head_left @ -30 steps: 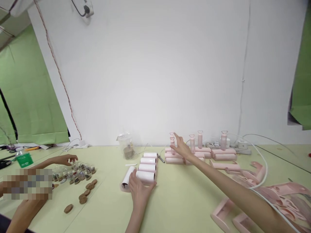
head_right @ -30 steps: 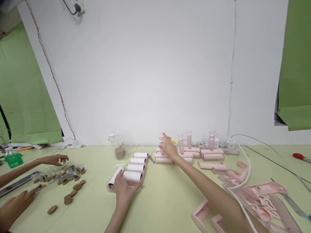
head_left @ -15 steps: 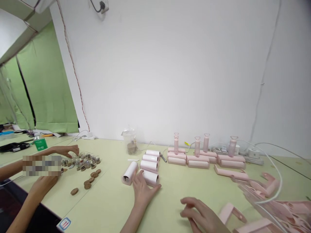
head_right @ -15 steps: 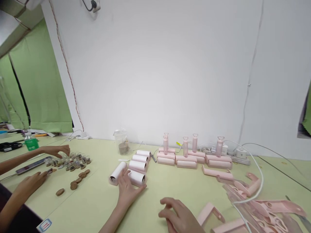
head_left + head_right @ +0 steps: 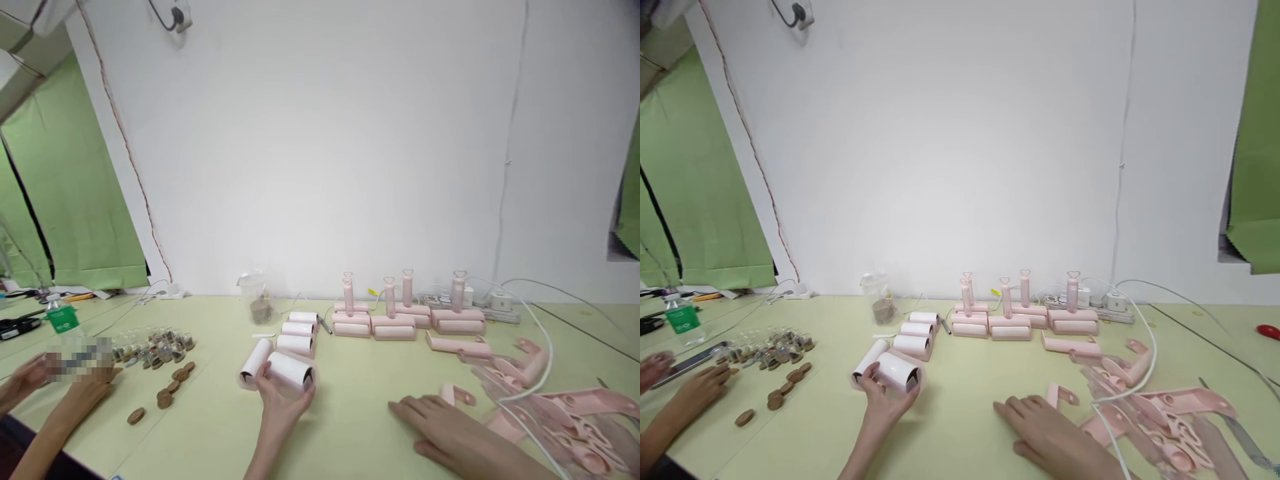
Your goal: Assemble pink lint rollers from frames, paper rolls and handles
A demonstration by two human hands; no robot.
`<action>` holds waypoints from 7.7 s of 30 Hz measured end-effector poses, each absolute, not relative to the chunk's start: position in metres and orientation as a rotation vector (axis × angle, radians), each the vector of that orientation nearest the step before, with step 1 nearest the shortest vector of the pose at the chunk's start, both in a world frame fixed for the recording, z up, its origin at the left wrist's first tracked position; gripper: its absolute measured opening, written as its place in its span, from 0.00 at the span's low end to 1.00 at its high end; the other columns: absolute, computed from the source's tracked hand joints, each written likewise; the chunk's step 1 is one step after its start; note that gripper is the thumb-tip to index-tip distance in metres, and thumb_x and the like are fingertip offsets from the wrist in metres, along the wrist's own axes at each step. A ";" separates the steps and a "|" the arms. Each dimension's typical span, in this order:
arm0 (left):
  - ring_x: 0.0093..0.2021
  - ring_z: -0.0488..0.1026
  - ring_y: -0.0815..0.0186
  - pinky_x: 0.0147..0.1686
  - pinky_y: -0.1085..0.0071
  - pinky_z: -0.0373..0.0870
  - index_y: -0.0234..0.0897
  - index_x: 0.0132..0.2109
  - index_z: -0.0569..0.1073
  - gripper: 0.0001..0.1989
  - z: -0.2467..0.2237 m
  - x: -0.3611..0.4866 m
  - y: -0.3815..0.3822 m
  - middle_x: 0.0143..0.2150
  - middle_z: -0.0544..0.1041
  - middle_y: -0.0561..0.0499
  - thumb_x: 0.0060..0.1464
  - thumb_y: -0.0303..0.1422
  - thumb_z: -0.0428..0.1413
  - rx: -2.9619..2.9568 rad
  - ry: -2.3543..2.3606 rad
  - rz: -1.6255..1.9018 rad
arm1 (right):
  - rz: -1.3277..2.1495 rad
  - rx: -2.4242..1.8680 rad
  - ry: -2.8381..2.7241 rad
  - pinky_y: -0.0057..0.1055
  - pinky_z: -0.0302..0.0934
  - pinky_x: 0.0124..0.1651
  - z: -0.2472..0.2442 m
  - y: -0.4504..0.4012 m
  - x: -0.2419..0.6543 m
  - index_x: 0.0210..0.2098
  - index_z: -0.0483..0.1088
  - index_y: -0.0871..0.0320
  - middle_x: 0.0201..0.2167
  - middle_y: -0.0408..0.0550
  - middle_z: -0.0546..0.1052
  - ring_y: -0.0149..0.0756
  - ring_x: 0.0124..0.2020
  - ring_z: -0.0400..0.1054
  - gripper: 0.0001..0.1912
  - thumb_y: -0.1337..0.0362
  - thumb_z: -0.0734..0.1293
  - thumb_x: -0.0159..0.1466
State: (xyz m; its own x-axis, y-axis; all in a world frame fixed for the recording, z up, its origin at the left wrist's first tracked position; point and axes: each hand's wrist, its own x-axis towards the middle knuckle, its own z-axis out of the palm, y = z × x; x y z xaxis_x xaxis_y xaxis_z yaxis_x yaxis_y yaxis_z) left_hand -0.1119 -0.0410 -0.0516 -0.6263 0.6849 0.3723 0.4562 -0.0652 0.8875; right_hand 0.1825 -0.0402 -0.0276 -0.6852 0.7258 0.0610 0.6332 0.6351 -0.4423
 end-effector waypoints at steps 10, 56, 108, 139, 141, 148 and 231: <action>0.43 0.68 0.54 0.35 0.68 0.67 0.41 0.54 0.53 0.46 0.055 -0.059 -0.062 0.49 0.64 0.44 0.24 0.40 0.63 2.222 1.297 0.414 | 2.066 -0.683 -0.899 0.32 0.62 0.36 -0.007 -0.045 0.095 0.46 0.62 0.58 0.39 0.51 0.72 0.37 0.36 0.69 0.22 0.53 0.63 0.56; 0.33 0.69 0.61 0.32 0.70 0.63 0.33 0.31 0.73 0.17 -0.011 -0.046 -0.024 0.31 0.75 0.48 0.48 0.42 0.48 1.570 1.401 1.087 | 2.474 -0.431 -0.350 0.31 0.59 0.36 -0.058 -0.048 0.093 0.30 0.66 0.62 0.25 0.49 0.74 0.37 0.32 0.68 0.22 0.47 0.58 0.56; 0.36 0.68 0.64 0.39 0.68 0.63 0.35 0.48 0.69 0.21 -0.013 -0.075 -0.026 0.37 0.73 0.49 0.47 0.40 0.53 1.781 1.142 0.788 | 2.472 -0.404 -0.142 0.20 0.56 0.24 -0.050 -0.048 0.090 0.36 0.66 0.63 0.27 0.44 0.73 0.27 0.26 0.67 0.16 0.56 0.63 0.56; 0.26 0.65 0.70 0.32 0.70 0.65 0.43 0.59 0.52 0.30 -0.013 -0.053 -0.052 0.39 0.72 0.50 0.51 0.46 0.47 1.645 0.986 0.678 | 2.297 -0.669 -0.484 0.23 0.54 0.19 -0.054 -0.058 0.080 0.25 0.67 0.63 0.17 0.44 0.70 0.27 0.18 0.64 0.24 0.46 0.59 0.56; 0.25 0.65 0.70 0.30 0.71 0.64 0.41 0.59 0.53 0.30 -0.011 -0.053 -0.052 0.27 0.70 0.54 0.52 0.46 0.47 1.674 1.012 0.661 | 2.308 -0.683 -0.496 0.22 0.55 0.19 -0.051 -0.058 0.080 0.25 0.67 0.64 0.17 0.44 0.69 0.26 0.17 0.63 0.23 0.47 0.59 0.57; 0.26 0.65 0.71 0.29 0.73 0.65 0.42 0.57 0.58 0.25 -0.006 -0.049 -0.058 0.41 0.70 0.50 0.54 0.46 0.44 1.702 0.962 0.801 | 2.260 -0.721 -0.683 0.23 0.55 0.19 -0.036 -0.058 0.080 0.24 0.66 0.63 0.15 0.43 0.68 0.26 0.14 0.61 0.25 0.45 0.57 0.57; 0.17 0.66 0.73 0.14 0.75 0.66 0.44 0.43 0.57 0.15 -0.010 -0.026 -0.057 0.30 0.67 0.55 0.52 0.45 0.46 0.638 0.846 1.420 | 1.614 -1.228 -1.158 0.23 0.57 0.21 0.010 -0.036 0.110 0.29 0.62 0.57 0.22 0.40 0.63 0.26 0.19 0.57 0.15 0.51 0.57 0.57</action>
